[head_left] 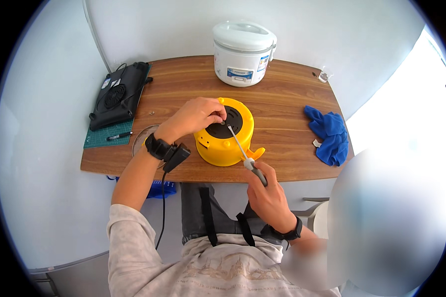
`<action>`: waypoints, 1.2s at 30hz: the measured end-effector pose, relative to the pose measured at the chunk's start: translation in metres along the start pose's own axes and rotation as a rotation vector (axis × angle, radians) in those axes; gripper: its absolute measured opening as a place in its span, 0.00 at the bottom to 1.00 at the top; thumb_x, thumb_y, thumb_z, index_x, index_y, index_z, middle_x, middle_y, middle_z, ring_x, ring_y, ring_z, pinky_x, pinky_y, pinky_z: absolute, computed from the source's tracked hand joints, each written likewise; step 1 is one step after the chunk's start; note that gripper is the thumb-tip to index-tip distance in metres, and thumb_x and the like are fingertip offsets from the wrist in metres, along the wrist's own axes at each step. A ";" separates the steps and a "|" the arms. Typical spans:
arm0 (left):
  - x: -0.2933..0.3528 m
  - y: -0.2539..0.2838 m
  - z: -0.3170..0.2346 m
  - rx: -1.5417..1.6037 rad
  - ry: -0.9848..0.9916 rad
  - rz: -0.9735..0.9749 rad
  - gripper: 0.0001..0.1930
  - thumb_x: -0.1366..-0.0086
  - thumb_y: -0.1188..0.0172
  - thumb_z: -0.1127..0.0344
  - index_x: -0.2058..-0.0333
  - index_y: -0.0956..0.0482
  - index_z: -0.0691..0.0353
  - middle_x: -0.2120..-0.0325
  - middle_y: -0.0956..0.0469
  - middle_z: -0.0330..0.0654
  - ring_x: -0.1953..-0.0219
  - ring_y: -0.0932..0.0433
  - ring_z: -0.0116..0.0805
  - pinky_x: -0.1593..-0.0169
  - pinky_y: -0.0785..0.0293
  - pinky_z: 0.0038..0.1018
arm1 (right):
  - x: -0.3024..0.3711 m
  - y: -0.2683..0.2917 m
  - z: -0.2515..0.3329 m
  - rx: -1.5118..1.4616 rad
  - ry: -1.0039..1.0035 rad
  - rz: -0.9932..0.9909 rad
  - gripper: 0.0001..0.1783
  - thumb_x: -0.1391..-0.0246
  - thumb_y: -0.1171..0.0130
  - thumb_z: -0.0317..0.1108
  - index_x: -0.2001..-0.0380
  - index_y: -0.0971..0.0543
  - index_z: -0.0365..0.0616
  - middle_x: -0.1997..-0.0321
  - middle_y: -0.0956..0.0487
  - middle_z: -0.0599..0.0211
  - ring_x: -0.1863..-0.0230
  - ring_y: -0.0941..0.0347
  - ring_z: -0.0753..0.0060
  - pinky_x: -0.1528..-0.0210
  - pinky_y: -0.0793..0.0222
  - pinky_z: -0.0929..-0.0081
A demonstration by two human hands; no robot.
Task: The person uses a screwdriver to remove screws from the bottom of a yellow kettle, removes the base cover, and then reattaches it by screwing the screws back in. The person handles the kettle and base cover during the process.
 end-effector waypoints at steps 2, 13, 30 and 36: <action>-0.001 0.000 0.000 0.011 -0.002 -0.006 0.05 0.36 0.38 0.68 0.64 0.17 0.60 0.64 0.17 0.43 0.59 0.19 0.44 0.53 0.23 0.35 | 0.010 0.005 -0.003 -0.054 -0.006 -0.071 0.25 0.52 0.38 0.18 0.49 0.21 0.44 0.43 0.30 0.50 0.57 0.20 0.49 0.59 0.20 0.64; -0.003 0.000 -0.011 -0.036 0.030 0.037 0.05 0.33 0.38 0.66 0.63 0.16 0.60 0.63 0.17 0.42 0.60 0.19 0.40 0.53 0.22 0.31 | 0.037 0.025 -0.028 -0.233 -0.223 -0.408 0.25 0.42 0.42 0.19 0.40 0.27 0.35 0.39 0.30 0.48 0.50 0.19 0.53 0.50 0.22 0.64; 0.002 -0.006 -0.015 -0.174 -0.017 -0.003 0.07 0.34 0.38 0.64 0.63 0.15 0.59 0.63 0.17 0.41 0.61 0.18 0.40 0.55 0.22 0.33 | 0.010 -0.032 -0.077 -1.342 -0.901 -0.040 0.16 0.41 0.35 0.28 0.54 0.30 0.46 0.69 0.29 0.76 0.71 0.30 0.81 0.67 0.31 0.79; 0.014 -0.007 -0.023 -0.176 0.063 -0.005 0.07 0.35 0.37 0.63 0.63 0.14 0.57 0.63 0.16 0.40 0.62 0.18 0.40 0.56 0.22 0.32 | -0.011 -0.040 -0.079 -1.192 -0.863 -0.215 0.24 0.43 0.31 0.29 0.47 0.30 0.44 0.69 0.27 0.76 0.76 0.33 0.86 0.77 0.34 0.85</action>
Point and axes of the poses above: each hand's wrist, its own x-axis away from the middle knuckle, its own y-axis out of the back of the hand, z = x × y, the point moved 3 cm from there along -x, towards the middle knuckle
